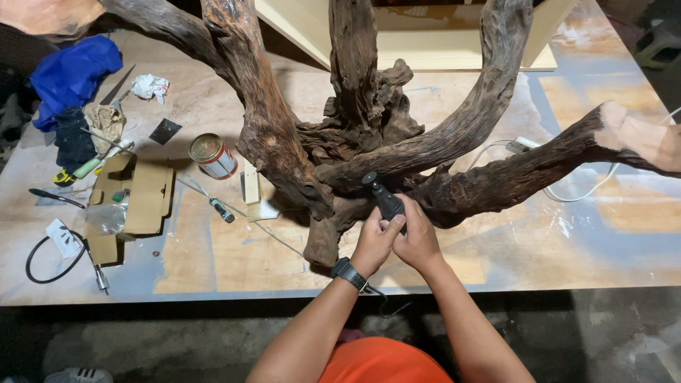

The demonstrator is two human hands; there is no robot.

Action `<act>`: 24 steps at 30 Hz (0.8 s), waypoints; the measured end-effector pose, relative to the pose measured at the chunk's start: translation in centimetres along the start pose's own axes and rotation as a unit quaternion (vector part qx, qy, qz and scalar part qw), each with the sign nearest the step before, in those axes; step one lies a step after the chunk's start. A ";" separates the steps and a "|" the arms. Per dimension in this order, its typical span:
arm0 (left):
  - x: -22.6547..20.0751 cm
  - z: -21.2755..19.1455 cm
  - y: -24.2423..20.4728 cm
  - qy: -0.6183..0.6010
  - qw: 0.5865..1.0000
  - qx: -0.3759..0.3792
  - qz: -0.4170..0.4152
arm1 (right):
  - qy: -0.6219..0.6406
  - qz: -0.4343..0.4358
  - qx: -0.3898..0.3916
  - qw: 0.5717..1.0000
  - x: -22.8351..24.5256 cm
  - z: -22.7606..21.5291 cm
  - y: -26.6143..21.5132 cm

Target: The person uses a rotary tool to carve and smooth a large piece of driftwood on a workbench. They then remove the tool's bit and replace it with a different attachment.

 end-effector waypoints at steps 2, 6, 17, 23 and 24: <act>0.5 0.1 0.0 0.001 1.000 0.001 0.000 | -0.003 -0.001 -0.001 1.000 0.0 0.0 0.1; 0.1 0.2 0.1 -0.019 1.000 -0.002 0.003 | -0.004 0.001 0.002 1.000 0.2 0.0 0.2; -2.6 -0.3 -0.5 -0.010 1.000 0.005 0.004 | 0.003 0.017 0.000 1.000 0.1 0.0 0.0; -0.3 0.3 -0.2 -0.010 1.000 0.001 -0.005 | 0.006 0.019 -0.005 1.000 -0.8 0.1 -0.2; -0.4 0.3 -0.3 -0.008 1.000 0.001 -0.009 | 0.006 0.020 -0.006 1.000 -0.8 0.1 -0.3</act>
Point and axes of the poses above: each hand's wrist, its own y-axis towards the middle knuckle, its own z-axis out of the palm, x = y × z, the point moved 6 cm from there along y, towards the middle knuckle, and after that the axes turned 15 degrees about y, right-handed, at the moved point
